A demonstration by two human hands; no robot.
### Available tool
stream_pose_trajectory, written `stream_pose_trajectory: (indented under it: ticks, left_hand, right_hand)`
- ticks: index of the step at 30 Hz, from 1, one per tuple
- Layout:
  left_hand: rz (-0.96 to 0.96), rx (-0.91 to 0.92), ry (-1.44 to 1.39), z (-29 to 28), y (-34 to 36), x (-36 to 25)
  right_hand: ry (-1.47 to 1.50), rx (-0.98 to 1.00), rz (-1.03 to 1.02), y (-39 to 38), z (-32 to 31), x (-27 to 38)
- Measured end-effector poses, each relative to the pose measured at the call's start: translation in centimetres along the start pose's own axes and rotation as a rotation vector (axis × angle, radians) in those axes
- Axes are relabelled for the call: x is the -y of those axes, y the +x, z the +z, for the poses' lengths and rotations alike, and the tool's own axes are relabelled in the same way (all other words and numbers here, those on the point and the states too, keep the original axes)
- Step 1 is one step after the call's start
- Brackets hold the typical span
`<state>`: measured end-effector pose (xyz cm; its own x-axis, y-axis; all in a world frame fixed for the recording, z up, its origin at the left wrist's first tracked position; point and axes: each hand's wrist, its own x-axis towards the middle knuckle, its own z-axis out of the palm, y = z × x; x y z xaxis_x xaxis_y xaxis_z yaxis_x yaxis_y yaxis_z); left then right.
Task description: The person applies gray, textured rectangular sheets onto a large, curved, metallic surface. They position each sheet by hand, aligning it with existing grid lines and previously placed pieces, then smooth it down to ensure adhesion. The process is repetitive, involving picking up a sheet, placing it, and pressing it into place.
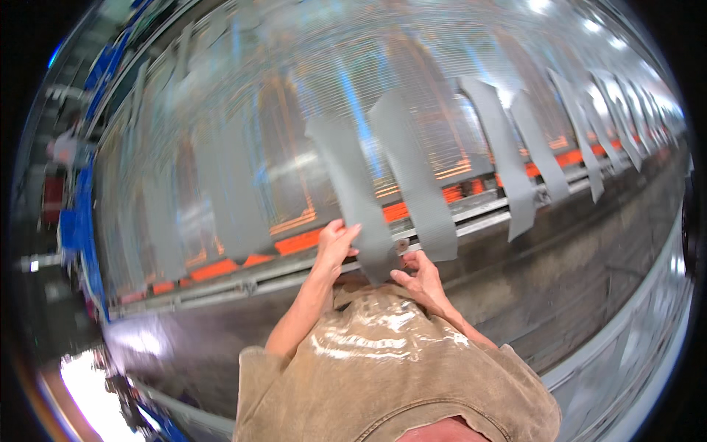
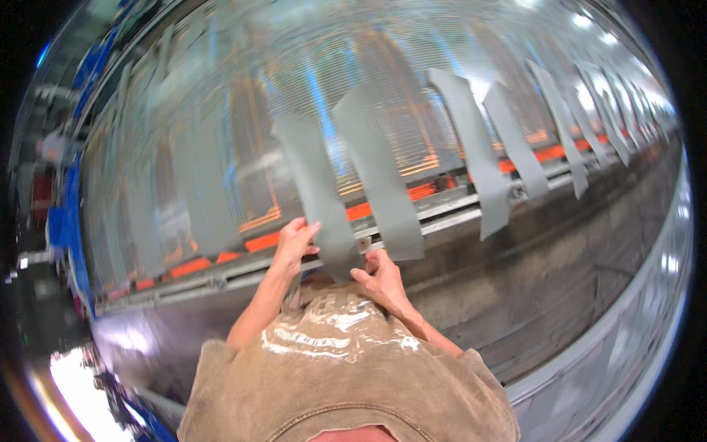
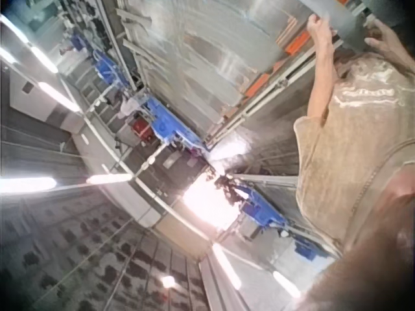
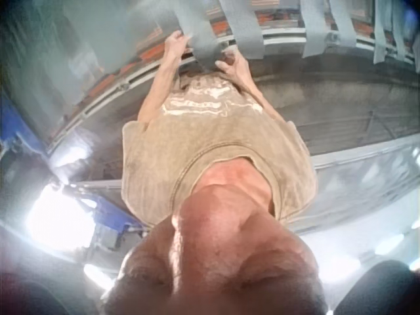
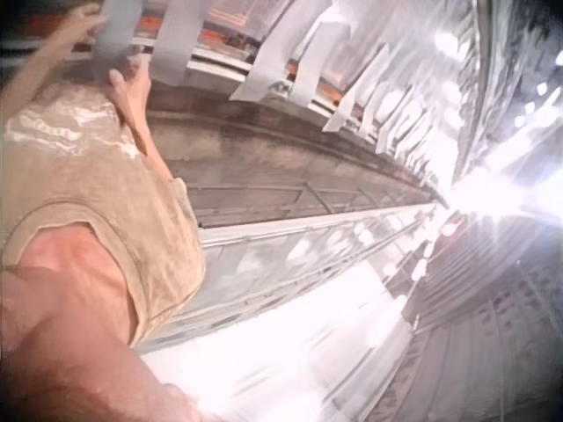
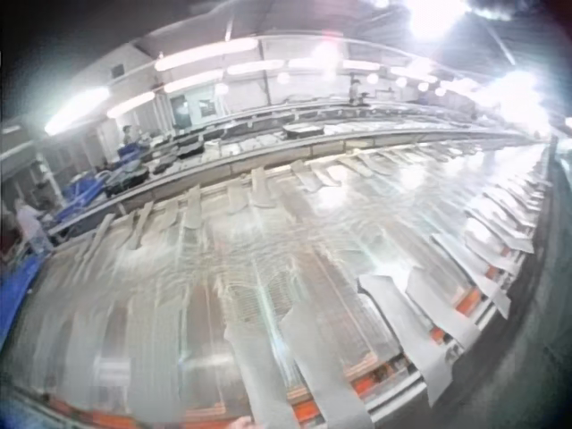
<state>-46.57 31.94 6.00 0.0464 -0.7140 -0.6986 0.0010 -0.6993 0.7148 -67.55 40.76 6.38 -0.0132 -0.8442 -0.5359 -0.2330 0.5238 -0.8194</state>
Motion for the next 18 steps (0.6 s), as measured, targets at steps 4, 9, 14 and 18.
stream_pose_trajectory:
  ticks: [4,9,14,18]
  left_hand:
    - [0.027,0.043,0.069,1.1,1.2,0.5]
    - [0.017,0.110,-0.345,2.0,-1.0,-1.7]
    - [-0.091,0.228,-0.479,1.3,0.7,-2.3]
    - [-0.174,0.252,-0.520,0.6,1.9,-3.3]
  right_hand:
    - [0.295,0.137,0.101,0.8,-0.1,-1.9]
    - [0.466,0.218,0.226,0.3,-0.7,0.3]
    - [0.503,0.233,0.318,1.1,-1.4,2.1]
    - [0.202,0.162,0.125,0.4,-2.5,6.6]
